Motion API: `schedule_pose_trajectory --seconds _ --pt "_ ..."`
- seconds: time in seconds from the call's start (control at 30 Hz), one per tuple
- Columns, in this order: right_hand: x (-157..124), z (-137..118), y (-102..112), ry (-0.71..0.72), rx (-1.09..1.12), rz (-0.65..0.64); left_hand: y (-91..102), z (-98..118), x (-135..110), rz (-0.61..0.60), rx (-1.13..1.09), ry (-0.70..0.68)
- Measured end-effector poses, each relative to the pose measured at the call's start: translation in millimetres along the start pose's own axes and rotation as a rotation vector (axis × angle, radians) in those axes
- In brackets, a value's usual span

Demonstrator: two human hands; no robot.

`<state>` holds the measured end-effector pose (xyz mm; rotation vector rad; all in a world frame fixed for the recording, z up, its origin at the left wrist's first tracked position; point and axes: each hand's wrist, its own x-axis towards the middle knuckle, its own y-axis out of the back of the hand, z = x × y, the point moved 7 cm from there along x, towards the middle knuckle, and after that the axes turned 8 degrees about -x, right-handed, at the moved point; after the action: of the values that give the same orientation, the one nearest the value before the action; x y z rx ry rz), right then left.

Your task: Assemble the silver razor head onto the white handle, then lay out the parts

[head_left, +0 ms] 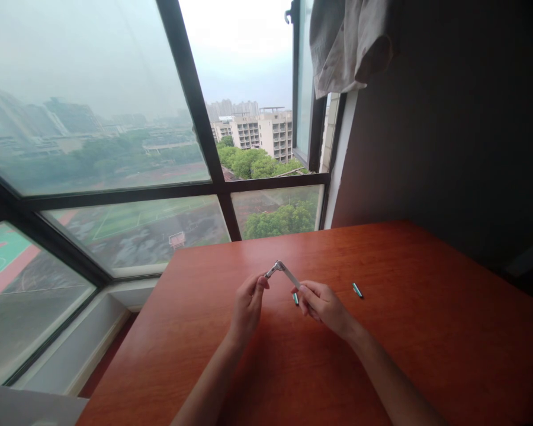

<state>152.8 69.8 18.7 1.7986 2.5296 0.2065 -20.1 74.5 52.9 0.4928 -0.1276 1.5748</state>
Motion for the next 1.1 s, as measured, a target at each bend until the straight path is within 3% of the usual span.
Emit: schedule_pose_trajectory --seconds 0.37,0.73,1.1 --pt "-2 -4 0 -0.009 -0.049 -0.002 6.2 -6 0 0.062 0.010 0.025" --pt "-2 -2 2 0.002 -0.017 0.035 -3.9 -3 -2 0.017 -0.010 0.003" --pt "-3 -7 2 0.041 -0.144 0.039 7.4 -11 1 0.099 -0.049 0.075"
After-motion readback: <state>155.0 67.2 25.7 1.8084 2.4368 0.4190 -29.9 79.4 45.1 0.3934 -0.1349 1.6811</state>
